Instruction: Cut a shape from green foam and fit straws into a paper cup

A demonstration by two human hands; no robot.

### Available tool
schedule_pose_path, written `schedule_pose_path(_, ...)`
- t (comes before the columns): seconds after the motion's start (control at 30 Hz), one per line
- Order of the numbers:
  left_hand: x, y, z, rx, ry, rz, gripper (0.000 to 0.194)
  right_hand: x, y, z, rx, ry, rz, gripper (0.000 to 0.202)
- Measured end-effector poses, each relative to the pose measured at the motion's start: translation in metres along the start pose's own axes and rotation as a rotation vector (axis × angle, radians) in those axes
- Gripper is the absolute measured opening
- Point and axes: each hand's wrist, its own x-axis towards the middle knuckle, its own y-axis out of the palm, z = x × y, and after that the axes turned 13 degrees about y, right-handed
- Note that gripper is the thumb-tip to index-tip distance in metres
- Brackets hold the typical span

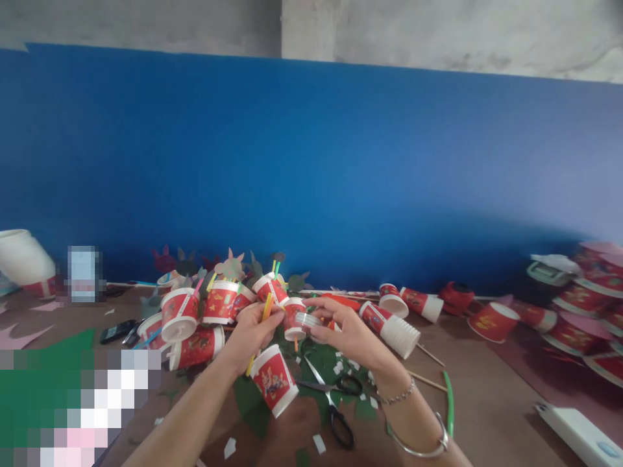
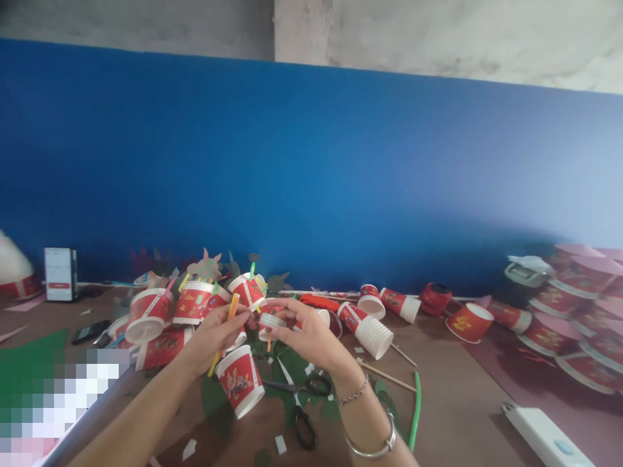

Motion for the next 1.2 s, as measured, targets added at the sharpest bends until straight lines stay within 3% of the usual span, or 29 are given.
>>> schedule_pose_path(0.2,-0.002,0.001,-0.004,0.043,-0.030,0.046,0.031,0.001,-0.003,-0.002,-0.017,-0.030,-0.004,0.039)
schedule_pose_path(0.3,-0.005,0.003,-0.012,0.147,0.018,0.059,0.031,0.001,-0.003,-0.004,-0.028,-0.035,-0.014,0.040)
schedule_pose_path(0.43,-0.005,0.005,-0.013,0.269,0.042,0.011,0.019,0.000,-0.004,-0.003,-0.025,-0.044,0.013,0.040)
schedule_pose_path(0.57,-0.002,0.003,-0.007,0.347,0.084,-0.041,0.020,-0.001,-0.002,-0.001,-0.048,-0.044,-0.001,0.040)
schedule_pose_path(0.83,-0.003,0.000,-0.013,0.472,0.209,-0.012,0.017,-0.002,0.006,-0.002,-0.402,-0.144,-0.190,0.036)
schedule_pose_path(0.97,-0.008,0.002,-0.017,0.506,0.250,0.023,0.016,-0.002,0.007,-0.003,-0.601,-0.116,-0.245,0.030)
schedule_pose_path(1.2,-0.008,0.003,-0.018,0.483,0.205,-0.014,0.015,0.000,0.009,-0.003,-0.503,-0.043,-0.146,0.019)
